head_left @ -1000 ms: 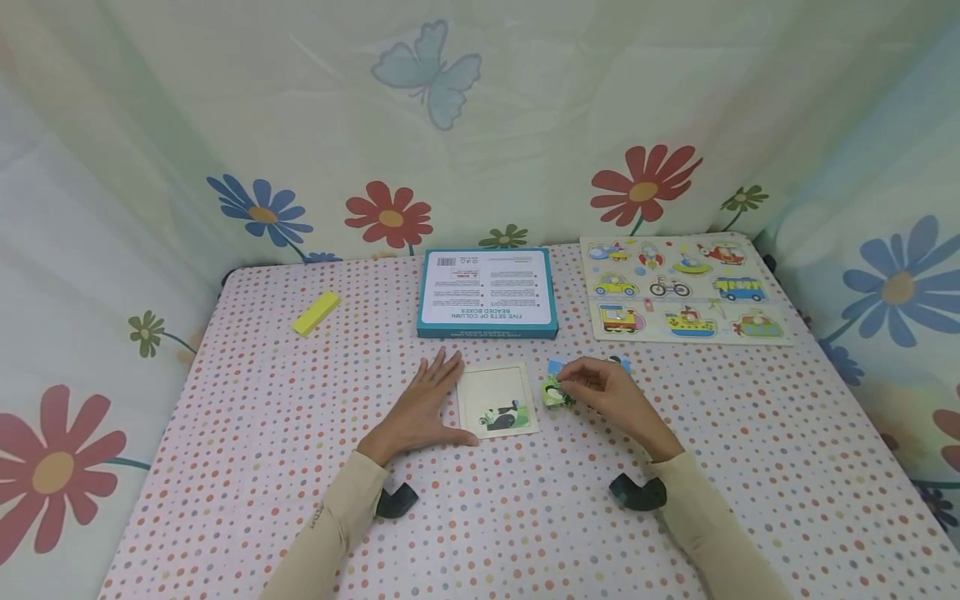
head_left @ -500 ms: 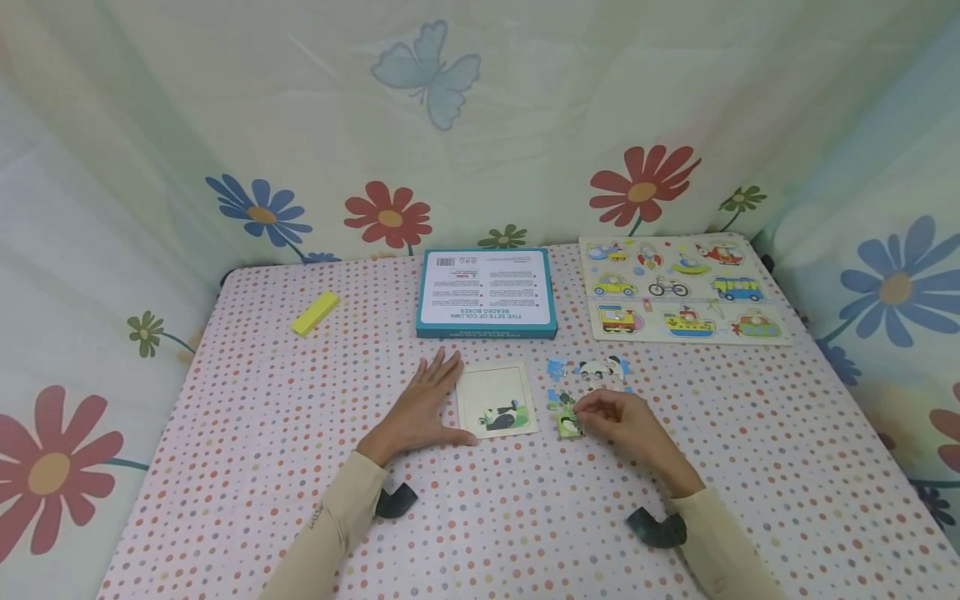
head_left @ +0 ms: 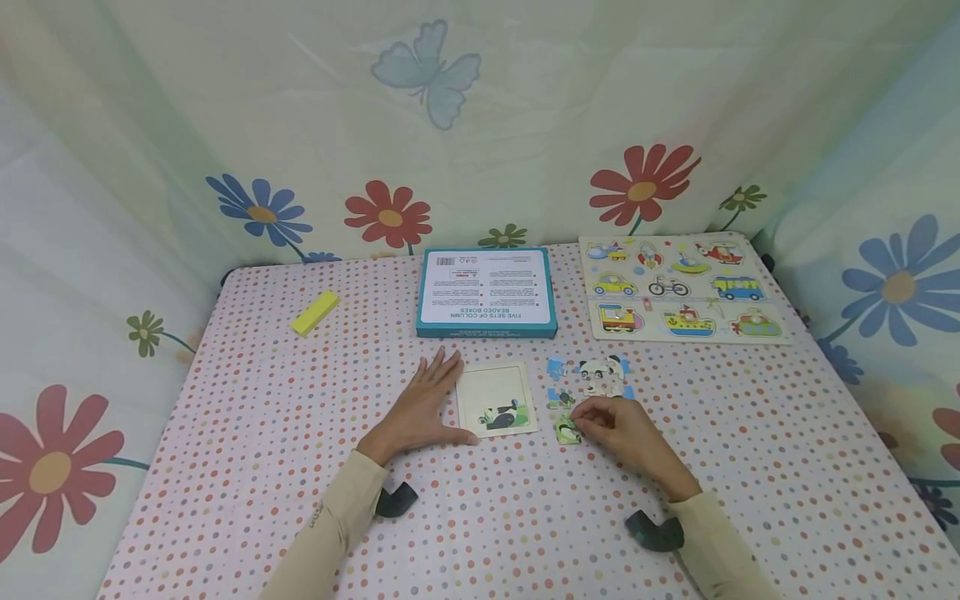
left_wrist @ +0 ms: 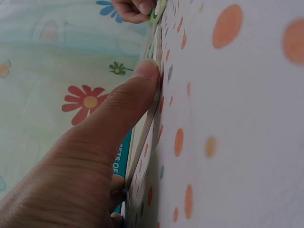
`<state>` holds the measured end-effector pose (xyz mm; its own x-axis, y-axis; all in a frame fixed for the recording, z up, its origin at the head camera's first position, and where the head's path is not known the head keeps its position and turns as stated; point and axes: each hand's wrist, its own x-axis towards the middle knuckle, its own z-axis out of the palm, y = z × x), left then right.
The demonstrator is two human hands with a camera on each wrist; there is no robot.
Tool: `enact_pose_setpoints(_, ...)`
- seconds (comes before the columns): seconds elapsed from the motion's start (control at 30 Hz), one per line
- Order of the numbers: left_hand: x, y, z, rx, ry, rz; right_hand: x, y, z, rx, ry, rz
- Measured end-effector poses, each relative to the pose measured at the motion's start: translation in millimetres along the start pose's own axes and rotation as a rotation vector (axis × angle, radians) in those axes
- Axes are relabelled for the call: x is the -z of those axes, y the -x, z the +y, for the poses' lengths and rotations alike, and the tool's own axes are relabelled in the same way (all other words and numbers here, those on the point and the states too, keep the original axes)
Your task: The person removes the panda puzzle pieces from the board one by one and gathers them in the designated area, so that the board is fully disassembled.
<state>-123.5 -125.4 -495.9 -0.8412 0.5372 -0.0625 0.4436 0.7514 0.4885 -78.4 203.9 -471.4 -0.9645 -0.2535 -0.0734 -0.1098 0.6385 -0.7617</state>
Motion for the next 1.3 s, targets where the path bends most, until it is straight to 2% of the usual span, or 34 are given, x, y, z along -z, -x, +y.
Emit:
enact_pose_setpoints(0.33, -0.5, 0.1, -1.0, 0.003, -0.003, 0.002, 0.8, -8.2, -3.3, 0.030, 0.003, 0.005)
enact_pose_setpoints(0.47, 0.8, 0.6, -0.8, -0.005, 0.010, 0.007, -1.3, -22.0, -17.3, 0.118, -0.051, 0.007)
enact_pose_setpoints(0.6, 1.2, 0.4, -0.5, -0.005, 0.004, 0.001, -11.7, -38.4, -36.2, 0.232, -0.112, -0.044)
enact_pose_setpoints(0.7, 1.2, 0.1, -0.1, 0.002, -0.003, -0.005, -23.5, -48.5, -46.0, 0.286, -0.123, -0.087)
enact_pose_setpoints(0.93, 1.4, 0.7, 0.7, -0.003, 0.002, -0.009, -45.0, -57.6, -47.0, 0.279, -0.038, -0.137)
enact_pose_setpoints(1.3, 1.3, 0.1, -0.1, -0.008, -0.015, -0.016, -49.3, -58.6, -46.4, 0.321, 0.041, -0.188)
